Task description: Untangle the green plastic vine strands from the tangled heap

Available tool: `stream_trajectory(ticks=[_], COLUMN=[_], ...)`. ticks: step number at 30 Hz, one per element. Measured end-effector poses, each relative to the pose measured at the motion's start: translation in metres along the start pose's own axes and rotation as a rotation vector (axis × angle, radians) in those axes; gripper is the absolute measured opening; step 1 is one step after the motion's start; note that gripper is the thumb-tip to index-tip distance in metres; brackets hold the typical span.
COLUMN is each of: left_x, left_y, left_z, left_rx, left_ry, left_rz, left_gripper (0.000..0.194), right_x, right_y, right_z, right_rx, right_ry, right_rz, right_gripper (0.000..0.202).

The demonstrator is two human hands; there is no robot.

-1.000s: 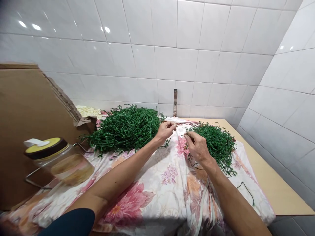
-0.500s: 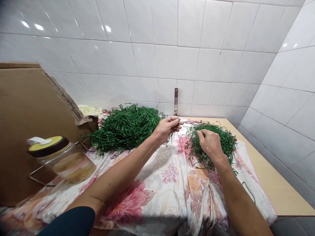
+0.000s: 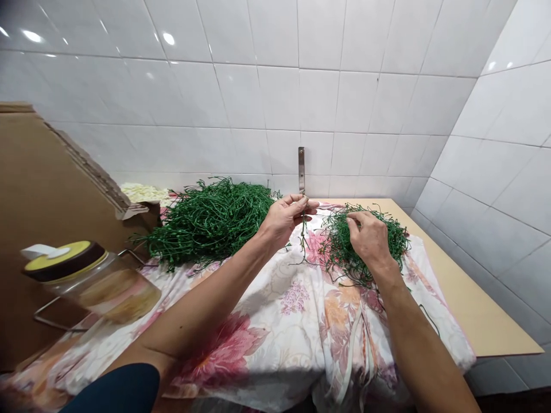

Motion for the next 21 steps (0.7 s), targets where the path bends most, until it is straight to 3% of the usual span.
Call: stream_trajectory(ticks=[5, 8, 11, 14, 17, 21], left_x=[0.001, 0.004, 0.010, 0.016, 0.018, 0.016], left_y=[0.001, 0.003, 0.006, 0.009, 0.009, 0.008], left_z=[-0.004, -0.007, -0.005, 0.001, 0.007, 0.011], left_rx=[0.014, 0.036, 0.069, 0.082, 0.076, 0.072], left_ry=[-0.003, 0.006, 0.015, -0.010, -0.043, -0.059], left_rz=[0.015, 0.017, 0.038, 0.060, 0.042, 0.007], left_gripper=[0.023, 0.022, 0.026, 0.031, 0.032, 0.031], right_x=[-0.007, -0.010, 0.000, 0.018, 0.033, 0.038], right_y=[0.001, 0.004, 0.010, 0.020, 0.026, 0.029], right_z=[0.004, 0.019, 0.043, 0.066, 0.075, 0.075], right_rx=[0.001, 0.008, -0.043, -0.111, -0.094, -0.030], right_ry=[-0.050, -0.251, -0.561, -0.716, -0.774, -0.852], right_rz=[-0.061, -0.064, 0.201, 0.445, 0.549, 0.623], right_gripper=[0.022, 0.025, 0.033, 0.034, 0.029, 0.027])
Point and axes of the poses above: each hand's wrist, its own y-axis away from the middle knuckle, its own x-axis out of the palm, z = x × y, the point moved 2 cm from there along -y, towards the middle knuckle, and after that the axes turned 11 degrees about z, right-handed, at the moved point
